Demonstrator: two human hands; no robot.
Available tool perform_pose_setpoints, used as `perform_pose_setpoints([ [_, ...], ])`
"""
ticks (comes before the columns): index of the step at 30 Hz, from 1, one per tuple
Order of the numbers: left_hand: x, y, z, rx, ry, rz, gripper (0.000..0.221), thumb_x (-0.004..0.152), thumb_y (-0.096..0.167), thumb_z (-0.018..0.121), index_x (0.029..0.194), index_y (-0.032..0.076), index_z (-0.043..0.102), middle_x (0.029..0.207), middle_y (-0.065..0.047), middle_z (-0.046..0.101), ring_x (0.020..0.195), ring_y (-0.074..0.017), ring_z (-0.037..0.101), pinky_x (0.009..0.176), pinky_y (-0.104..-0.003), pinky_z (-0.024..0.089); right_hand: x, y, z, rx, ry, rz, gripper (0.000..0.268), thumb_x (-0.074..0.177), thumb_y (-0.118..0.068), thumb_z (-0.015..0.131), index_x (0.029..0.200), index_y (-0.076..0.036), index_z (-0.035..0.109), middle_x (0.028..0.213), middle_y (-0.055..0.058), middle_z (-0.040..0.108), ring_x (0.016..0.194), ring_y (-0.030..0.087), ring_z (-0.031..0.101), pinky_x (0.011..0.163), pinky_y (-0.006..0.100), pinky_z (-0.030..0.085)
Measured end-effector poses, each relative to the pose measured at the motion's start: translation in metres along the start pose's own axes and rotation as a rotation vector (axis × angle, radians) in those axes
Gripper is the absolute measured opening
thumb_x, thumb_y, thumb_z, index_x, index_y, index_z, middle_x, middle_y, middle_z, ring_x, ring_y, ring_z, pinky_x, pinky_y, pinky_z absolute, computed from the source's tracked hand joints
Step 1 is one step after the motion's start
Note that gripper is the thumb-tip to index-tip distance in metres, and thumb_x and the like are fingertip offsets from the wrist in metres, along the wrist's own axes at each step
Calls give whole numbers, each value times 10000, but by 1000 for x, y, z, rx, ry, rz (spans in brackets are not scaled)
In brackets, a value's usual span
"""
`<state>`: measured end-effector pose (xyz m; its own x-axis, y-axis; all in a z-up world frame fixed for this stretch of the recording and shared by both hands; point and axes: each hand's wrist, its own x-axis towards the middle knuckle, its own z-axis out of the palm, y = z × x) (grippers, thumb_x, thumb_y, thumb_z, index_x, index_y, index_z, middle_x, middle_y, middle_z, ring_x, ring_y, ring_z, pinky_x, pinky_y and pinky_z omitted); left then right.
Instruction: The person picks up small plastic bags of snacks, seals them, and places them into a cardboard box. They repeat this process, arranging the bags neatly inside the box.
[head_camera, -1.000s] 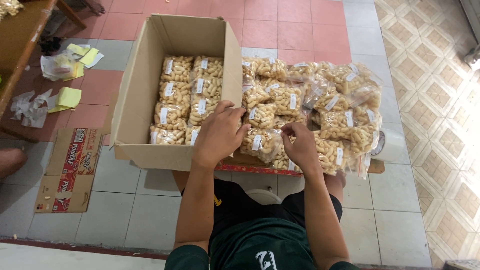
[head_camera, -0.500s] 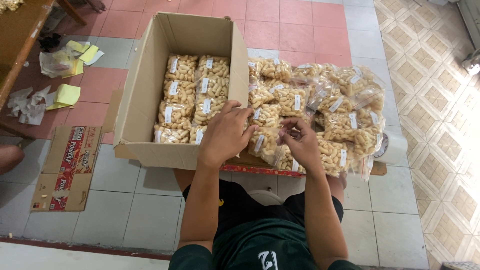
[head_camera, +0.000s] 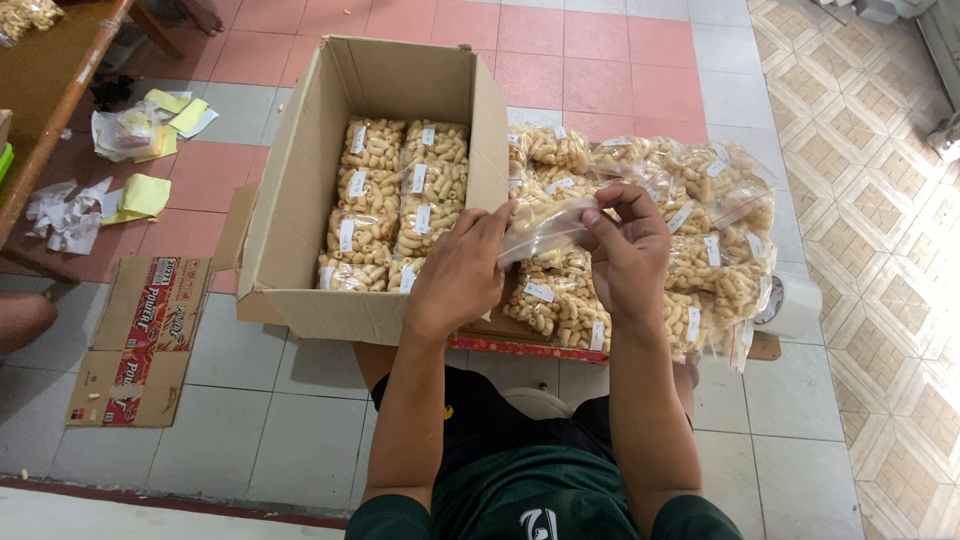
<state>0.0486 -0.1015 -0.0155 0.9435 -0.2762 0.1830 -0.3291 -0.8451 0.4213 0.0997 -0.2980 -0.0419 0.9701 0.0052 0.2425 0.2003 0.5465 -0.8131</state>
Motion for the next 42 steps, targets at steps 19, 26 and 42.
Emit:
perform_pose_setpoints([
  [19, -3, 4, -1, -128, 195, -32, 324, 1004, 129, 372, 1186, 60, 630, 968, -103, 611, 993, -301, 622, 780, -428, 510, -23, 11, -5, -63, -93, -148, 402, 891, -50, 648, 1234, 43, 462, 1176, 210, 548, 1099, 345, 632, 934, 451, 579],
  [26, -4, 4, 2, -121, 238, -30, 311, 1020, 160, 407, 1183, 30, 638, 919, -148, 645, 965, -337, 656, 755, -445, 521, -37, 26, -5, -438, -75, -164, 399, 864, -15, 714, 1221, 8, 537, 1157, 159, 579, 1039, 267, 621, 866, 363, 544],
  [42, -5, 13, -10, -230, 260, -118, 446, 1017, 244, 407, 1395, 32, 511, 838, -272, 661, 792, -498, 672, 718, -576, 501, -60, 14, 39, -922, -418, -248, 645, 856, -104, 724, 1418, -30, 417, 1375, 221, 492, 1265, 438, 514, 1050, 575, 425],
])
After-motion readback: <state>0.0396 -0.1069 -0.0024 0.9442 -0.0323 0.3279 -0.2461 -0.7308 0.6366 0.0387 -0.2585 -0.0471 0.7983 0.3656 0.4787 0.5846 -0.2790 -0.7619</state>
